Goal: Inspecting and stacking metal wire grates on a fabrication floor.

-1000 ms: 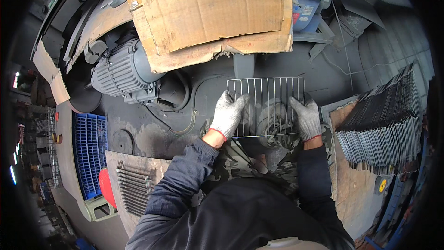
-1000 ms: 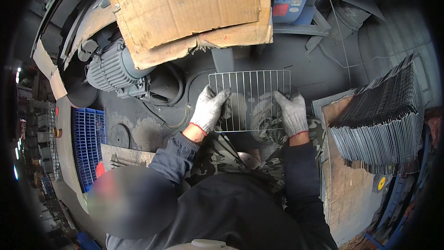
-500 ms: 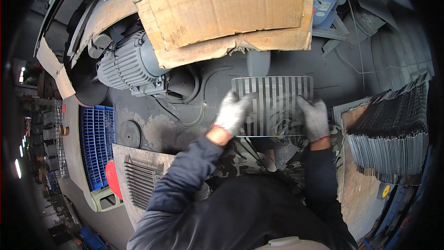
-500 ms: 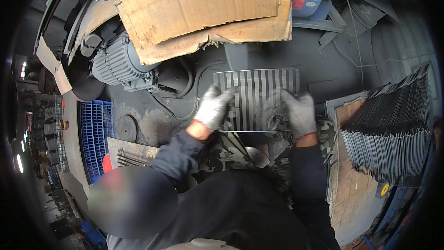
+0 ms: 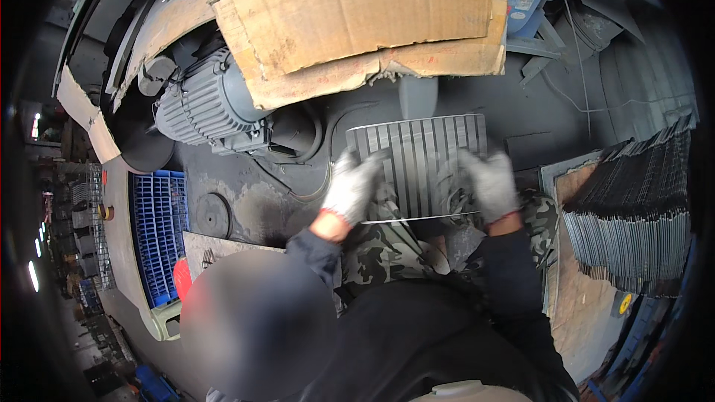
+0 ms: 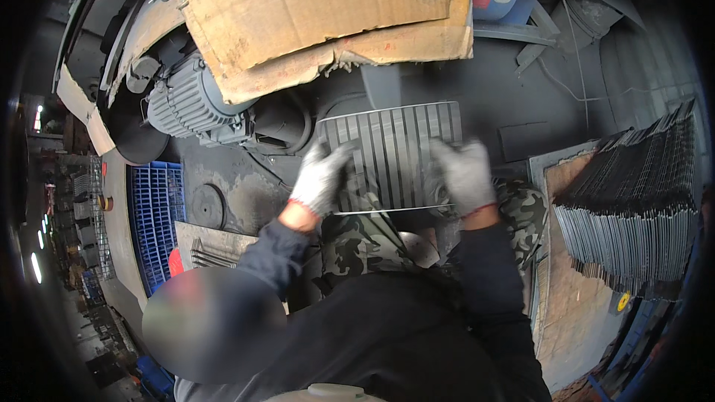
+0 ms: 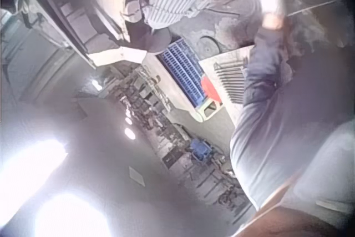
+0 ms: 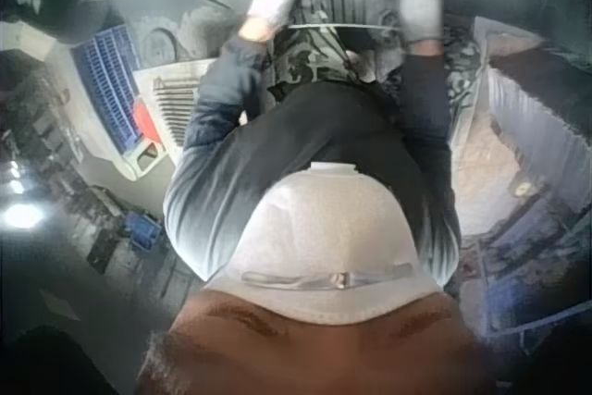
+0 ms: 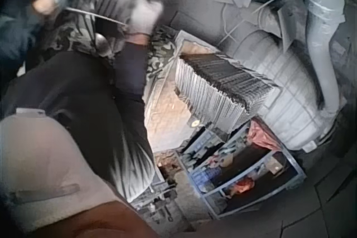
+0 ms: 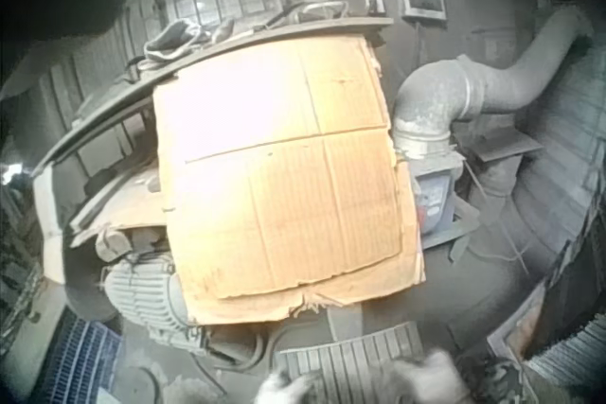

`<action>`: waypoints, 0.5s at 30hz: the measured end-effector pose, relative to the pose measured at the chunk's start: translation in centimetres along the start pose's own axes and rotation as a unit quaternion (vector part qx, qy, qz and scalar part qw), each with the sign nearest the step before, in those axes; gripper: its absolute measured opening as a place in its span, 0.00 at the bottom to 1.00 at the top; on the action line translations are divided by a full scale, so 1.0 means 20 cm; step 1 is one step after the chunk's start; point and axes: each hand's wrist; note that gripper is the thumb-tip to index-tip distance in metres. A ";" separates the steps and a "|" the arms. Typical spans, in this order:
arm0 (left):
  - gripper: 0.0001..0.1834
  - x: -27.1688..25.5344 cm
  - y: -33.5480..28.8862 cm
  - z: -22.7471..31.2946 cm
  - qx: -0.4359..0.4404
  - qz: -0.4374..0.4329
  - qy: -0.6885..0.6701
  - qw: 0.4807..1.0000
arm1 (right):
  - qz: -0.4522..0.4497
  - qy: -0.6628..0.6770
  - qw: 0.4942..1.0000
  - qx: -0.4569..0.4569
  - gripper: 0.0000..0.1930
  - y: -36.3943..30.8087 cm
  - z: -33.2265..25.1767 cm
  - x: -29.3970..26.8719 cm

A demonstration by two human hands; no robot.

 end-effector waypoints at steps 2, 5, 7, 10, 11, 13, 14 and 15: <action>0.19 0.19 0.03 -0.02 0.000 -0.018 0.036 0.999 | 0.029 0.045 0.997 -0.046 0.12 -0.04 -0.10 -0.10; 0.20 0.27 0.11 -0.14 0.019 -0.015 0.021 0.999 | 0.053 -0.032 0.998 -0.033 0.10 -0.01 -0.13 -0.24; 0.17 0.16 0.08 -0.11 -0.005 0.003 0.042 0.999 | 0.032 -0.023 0.999 -0.003 0.10 0.00 -0.12 -0.12; 0.12 -0.12 0.05 -0.08 -0.057 0.064 0.076 0.993 | 0.014 -0.142 0.990 0.000 0.12 0.15 0.15 -0.01; 0.13 -0.21 0.02 -0.06 -0.053 0.058 0.016 0.997 | -0.006 -0.158 0.986 0.045 0.13 0.12 0.06 0.13; 0.13 -0.32 -0.04 0.03 -0.069 0.045 -0.044 0.996 | -0.038 -0.151 0.986 0.061 0.13 0.06 -0.05 0.28; 0.12 -0.35 -0.01 0.04 -0.072 0.029 -0.034 0.996 | -0.038 -0.155 0.985 0.060 0.13 0.06 -0.05 0.24; 0.11 -0.33 0.01 0.05 -0.081 -0.008 -0.061 0.995 | -0.052 -0.105 0.991 0.063 0.13 0.07 -0.04 0.17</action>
Point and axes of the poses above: each hand's wrist, its own y-axis towards the middle knuckle, its own x-axis out of the palm, z = x × y, and after that the axes turned 1 degree about y, right-handed
